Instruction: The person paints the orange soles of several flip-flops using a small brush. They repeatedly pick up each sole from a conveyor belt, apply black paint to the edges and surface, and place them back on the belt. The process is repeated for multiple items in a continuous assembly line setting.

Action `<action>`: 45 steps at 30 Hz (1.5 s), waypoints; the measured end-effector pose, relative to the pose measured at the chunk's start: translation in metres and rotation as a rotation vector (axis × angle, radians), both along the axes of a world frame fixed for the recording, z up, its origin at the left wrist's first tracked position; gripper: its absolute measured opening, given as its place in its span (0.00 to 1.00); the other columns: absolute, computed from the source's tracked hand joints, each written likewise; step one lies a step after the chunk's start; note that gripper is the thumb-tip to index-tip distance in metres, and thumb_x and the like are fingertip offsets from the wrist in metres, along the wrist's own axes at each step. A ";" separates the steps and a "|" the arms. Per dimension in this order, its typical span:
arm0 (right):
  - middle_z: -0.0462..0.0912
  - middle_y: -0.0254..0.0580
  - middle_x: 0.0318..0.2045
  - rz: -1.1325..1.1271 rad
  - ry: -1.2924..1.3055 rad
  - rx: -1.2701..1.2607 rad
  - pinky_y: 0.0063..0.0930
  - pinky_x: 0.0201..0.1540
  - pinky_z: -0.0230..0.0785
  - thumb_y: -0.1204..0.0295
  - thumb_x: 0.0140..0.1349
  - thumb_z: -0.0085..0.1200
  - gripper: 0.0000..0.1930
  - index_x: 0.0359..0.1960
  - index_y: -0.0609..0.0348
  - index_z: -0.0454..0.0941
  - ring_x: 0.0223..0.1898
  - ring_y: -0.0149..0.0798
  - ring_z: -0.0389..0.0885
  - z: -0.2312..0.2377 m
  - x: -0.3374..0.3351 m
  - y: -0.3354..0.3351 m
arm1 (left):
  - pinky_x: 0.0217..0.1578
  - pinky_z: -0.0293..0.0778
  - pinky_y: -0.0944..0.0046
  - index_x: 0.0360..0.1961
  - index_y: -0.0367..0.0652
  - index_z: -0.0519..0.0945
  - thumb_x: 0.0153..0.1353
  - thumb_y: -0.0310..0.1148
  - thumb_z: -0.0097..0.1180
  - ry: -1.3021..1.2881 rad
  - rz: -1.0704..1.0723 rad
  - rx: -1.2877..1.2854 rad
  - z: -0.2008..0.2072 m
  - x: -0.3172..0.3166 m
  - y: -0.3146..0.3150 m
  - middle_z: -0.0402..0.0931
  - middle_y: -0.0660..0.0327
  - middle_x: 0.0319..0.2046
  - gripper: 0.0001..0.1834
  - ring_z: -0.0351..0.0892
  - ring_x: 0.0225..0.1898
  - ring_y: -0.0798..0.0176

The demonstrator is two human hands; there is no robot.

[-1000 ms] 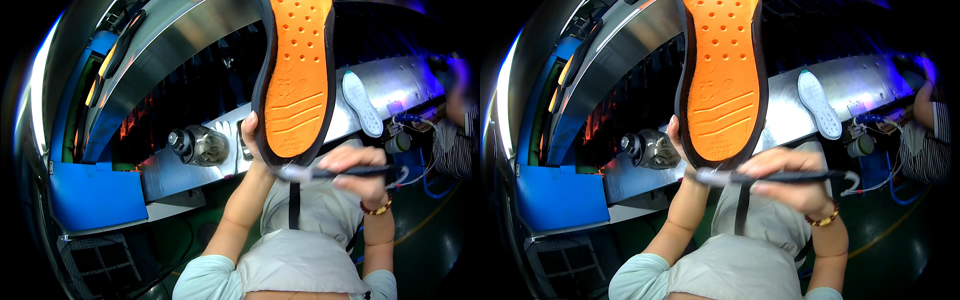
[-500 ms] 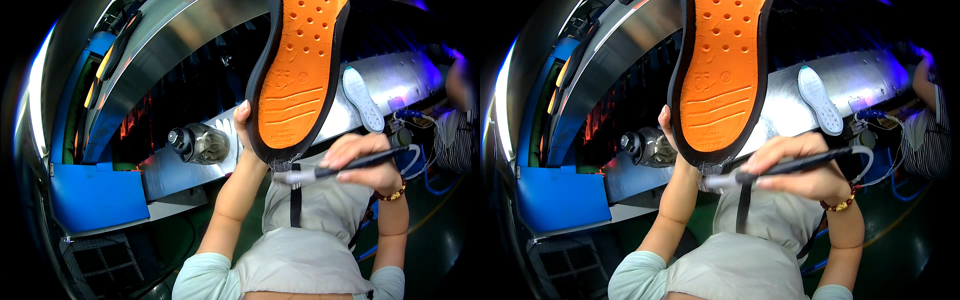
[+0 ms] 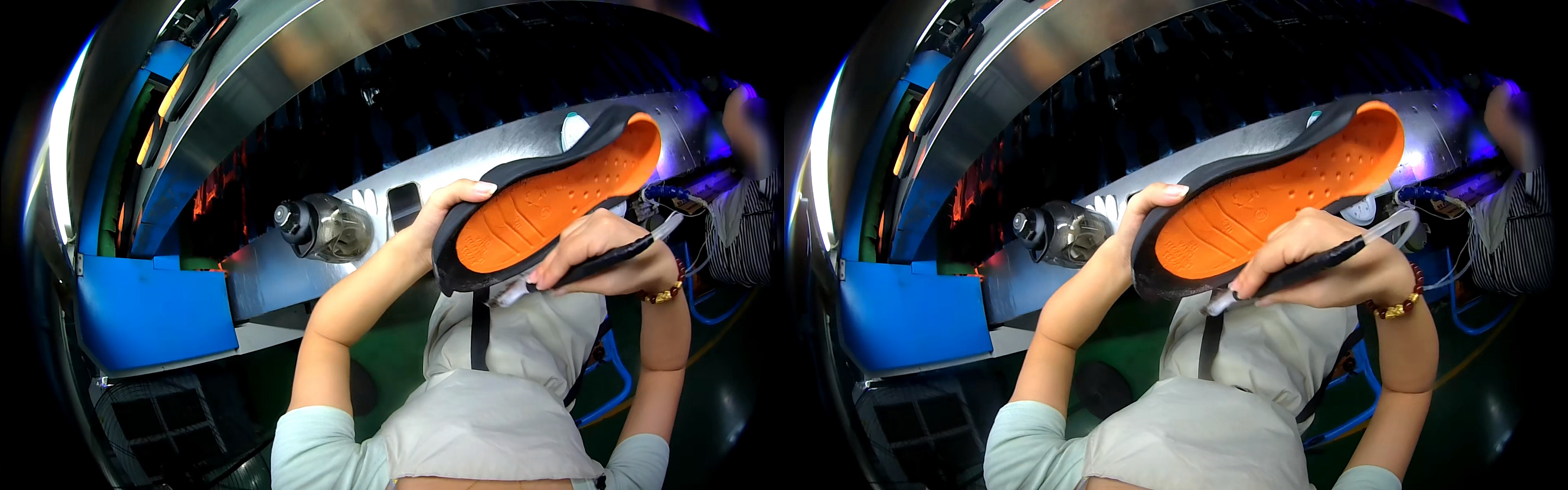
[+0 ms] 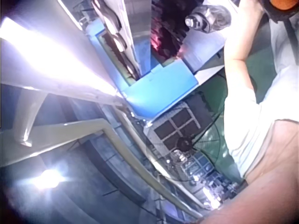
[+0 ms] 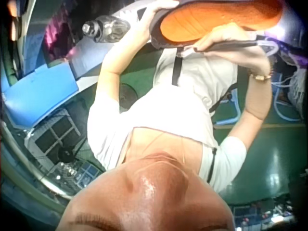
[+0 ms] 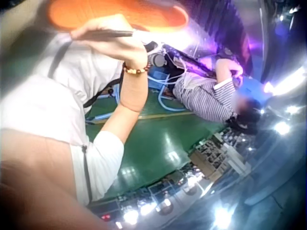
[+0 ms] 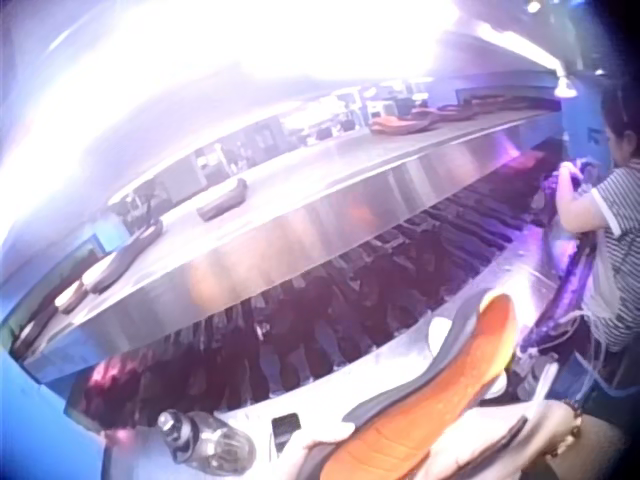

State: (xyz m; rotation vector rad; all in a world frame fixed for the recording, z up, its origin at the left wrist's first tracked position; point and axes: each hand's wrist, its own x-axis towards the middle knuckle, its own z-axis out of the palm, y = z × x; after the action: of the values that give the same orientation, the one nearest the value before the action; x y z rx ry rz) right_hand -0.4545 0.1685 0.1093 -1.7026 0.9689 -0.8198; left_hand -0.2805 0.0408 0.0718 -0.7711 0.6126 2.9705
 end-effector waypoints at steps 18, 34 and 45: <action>0.79 0.42 0.28 0.068 0.243 0.009 0.24 0.33 0.70 0.79 0.42 0.55 0.07 0.27 0.61 0.76 0.31 0.38 0.78 0.007 -0.025 0.022 | 0.41 0.68 0.65 0.43 0.31 0.69 0.47 0.40 0.49 -0.196 -0.041 0.005 -0.001 0.025 0.012 0.71 0.48 0.38 0.25 0.73 0.37 0.58; 0.79 0.40 0.28 -0.084 0.222 -0.141 0.21 0.32 0.68 0.76 0.40 0.60 0.09 0.25 0.59 0.76 0.29 0.35 0.78 0.006 -0.034 0.033 | 0.40 0.69 0.63 0.40 0.31 0.71 0.42 0.39 0.55 -0.210 0.035 -0.184 -0.015 0.060 -0.032 0.72 0.50 0.38 0.25 0.73 0.37 0.58; 0.78 0.45 0.31 -0.790 -0.435 0.131 0.19 0.38 0.68 0.83 0.44 0.54 0.08 0.29 0.69 0.75 0.33 0.31 0.76 -0.075 -0.011 0.021 | 0.47 0.64 0.60 0.53 0.46 0.62 0.51 0.65 0.30 0.119 0.167 0.133 -0.130 -0.030 0.006 0.62 0.56 0.51 0.38 0.66 0.48 0.56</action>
State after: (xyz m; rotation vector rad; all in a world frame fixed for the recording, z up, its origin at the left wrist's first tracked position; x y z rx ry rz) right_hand -0.4651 0.1891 0.0344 -0.9332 1.3527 -1.5177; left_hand -0.3103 0.0467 -0.0584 -0.6710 0.3657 3.1882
